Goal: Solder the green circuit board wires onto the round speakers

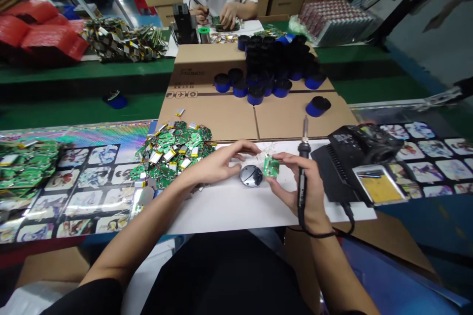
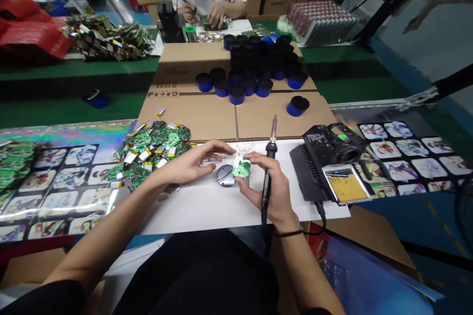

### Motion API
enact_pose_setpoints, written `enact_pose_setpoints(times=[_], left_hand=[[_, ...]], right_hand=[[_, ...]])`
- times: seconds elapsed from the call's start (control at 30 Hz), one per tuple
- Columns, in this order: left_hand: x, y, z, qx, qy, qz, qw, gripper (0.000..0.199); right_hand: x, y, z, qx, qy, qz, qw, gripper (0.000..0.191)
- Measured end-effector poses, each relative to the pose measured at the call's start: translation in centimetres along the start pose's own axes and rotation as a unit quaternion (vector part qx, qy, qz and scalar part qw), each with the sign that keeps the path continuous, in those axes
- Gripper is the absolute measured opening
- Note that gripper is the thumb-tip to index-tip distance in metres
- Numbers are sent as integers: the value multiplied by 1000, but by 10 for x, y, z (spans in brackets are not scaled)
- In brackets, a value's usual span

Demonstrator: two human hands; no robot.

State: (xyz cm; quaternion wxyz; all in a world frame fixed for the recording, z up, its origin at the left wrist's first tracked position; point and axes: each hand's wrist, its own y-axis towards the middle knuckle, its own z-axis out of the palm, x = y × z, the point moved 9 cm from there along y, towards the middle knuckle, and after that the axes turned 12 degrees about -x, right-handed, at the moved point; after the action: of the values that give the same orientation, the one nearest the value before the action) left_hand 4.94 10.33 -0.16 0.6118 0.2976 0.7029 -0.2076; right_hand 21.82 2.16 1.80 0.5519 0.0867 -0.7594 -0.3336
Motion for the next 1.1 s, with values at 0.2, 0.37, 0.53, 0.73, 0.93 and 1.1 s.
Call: enact_pose_setpoints(times=[0.2,0.37,0.53,0.73,0.93,1.1], left_hand=[[5,-13,24,124,169,25,977,76],[12,-6,13,-25,313,10,949,58],[17,-13,-4,-64,314,-34,947,65],[15,-11,-18,-91,158,18,983,18],[43,-17,-21,-132,-56,-153,978,26],[40,-23,-18,-111,-96,-178,973,34]], right_hand=[[-6,-3,-17,-70,21,24,997,54],[-9,-9,-19,-68,-26,13,997,54],[-14,-19,-8,-31,-90,-18,995,53],[-13,-25,9,0,-127,-41,991,51],[4,-25,41,79,-123,-90,985,49],[5,-25,59,110,-143,-118,976,43]])
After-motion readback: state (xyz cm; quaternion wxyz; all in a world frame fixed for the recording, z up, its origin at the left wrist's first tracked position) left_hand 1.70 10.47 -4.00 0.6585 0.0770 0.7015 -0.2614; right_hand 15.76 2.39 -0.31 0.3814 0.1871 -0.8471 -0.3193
